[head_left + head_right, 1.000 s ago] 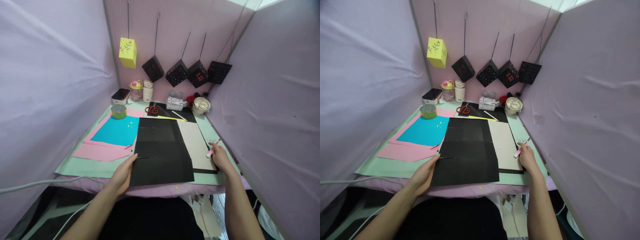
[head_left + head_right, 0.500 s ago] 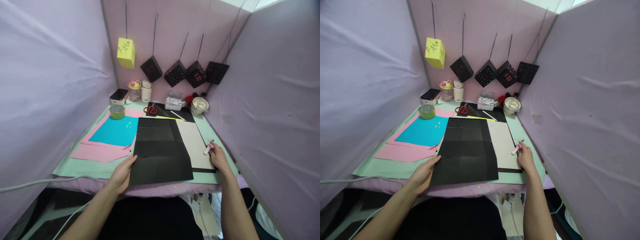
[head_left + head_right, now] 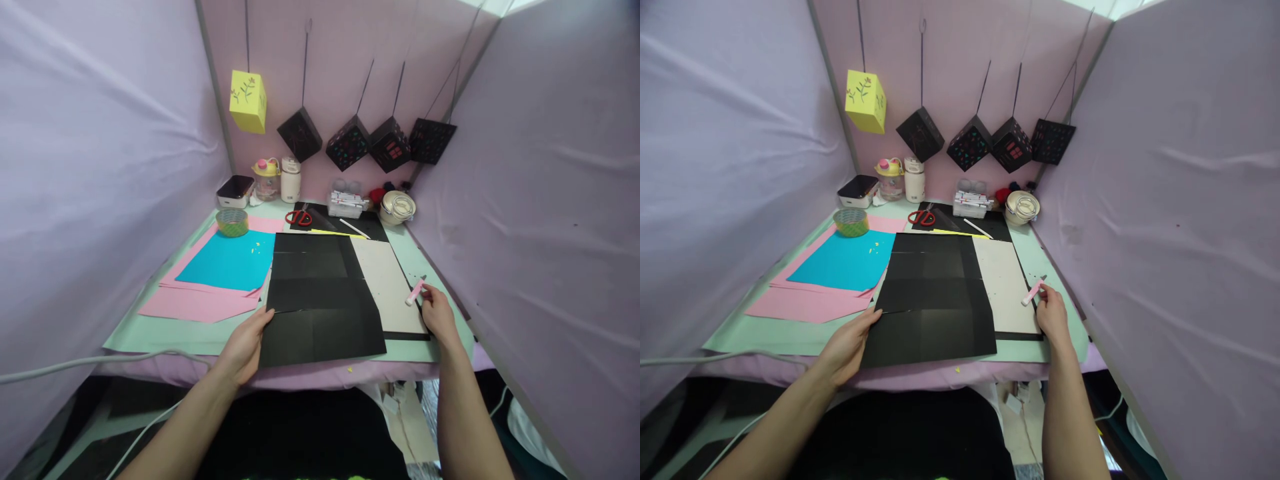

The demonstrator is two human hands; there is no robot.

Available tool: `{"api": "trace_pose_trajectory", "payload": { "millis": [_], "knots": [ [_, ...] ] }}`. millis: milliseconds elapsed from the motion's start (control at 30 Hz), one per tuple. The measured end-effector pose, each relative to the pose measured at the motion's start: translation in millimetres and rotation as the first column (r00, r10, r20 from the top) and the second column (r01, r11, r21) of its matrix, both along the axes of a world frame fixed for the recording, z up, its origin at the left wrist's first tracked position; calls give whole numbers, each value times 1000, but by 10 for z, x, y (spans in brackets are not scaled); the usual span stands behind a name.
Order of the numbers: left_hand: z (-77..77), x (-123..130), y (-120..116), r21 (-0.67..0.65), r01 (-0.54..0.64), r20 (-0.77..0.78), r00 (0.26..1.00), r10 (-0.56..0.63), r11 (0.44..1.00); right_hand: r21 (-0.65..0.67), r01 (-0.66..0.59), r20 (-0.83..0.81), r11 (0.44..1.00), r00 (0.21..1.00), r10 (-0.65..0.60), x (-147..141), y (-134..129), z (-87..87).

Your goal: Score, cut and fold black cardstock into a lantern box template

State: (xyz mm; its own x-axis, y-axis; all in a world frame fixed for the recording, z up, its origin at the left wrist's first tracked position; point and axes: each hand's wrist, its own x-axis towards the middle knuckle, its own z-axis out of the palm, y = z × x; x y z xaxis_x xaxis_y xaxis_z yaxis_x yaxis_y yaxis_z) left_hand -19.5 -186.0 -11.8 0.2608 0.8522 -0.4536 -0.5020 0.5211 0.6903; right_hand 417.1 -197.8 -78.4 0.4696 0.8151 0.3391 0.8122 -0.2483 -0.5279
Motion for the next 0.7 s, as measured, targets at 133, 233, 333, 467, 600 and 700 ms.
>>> {"api": "trace_pose_trajectory", "payload": {
  "millis": [133, 233, 333, 467, 600, 700],
  "knots": [
    [-11, -1, 10, 8, 10, -5, 1000, -10, 1000, -7, 18, -10, 1000, 1000, -18, -18, 6, 16],
    [-13, -1, 12, 5, 16, 3, 1000, -16, 1000, 1, 19, -13, 1000, 1000, -19, -23, 10, 22],
    [-6, 3, 6, 0, 5, -6, 1000, -5, 1000, 6, 20, -19, 1000, 1000, -19, -10, 16, 21],
    [-7, 7, 0, 19, -6, -40, 999, 7, 1000, 30, 39, -37, 999, 999, -38, -74, -11, 54],
    [-24, 7, 3, 52, -44, -88, 995, 49, 998, 166, 55, -101, 985, 994, -38, -386, -132, 190],
    [-28, 13, 5, 46, -64, -89, 994, 68, 997, 173, -43, -179, 984, 981, 75, -713, -242, 341]
  ]
}}
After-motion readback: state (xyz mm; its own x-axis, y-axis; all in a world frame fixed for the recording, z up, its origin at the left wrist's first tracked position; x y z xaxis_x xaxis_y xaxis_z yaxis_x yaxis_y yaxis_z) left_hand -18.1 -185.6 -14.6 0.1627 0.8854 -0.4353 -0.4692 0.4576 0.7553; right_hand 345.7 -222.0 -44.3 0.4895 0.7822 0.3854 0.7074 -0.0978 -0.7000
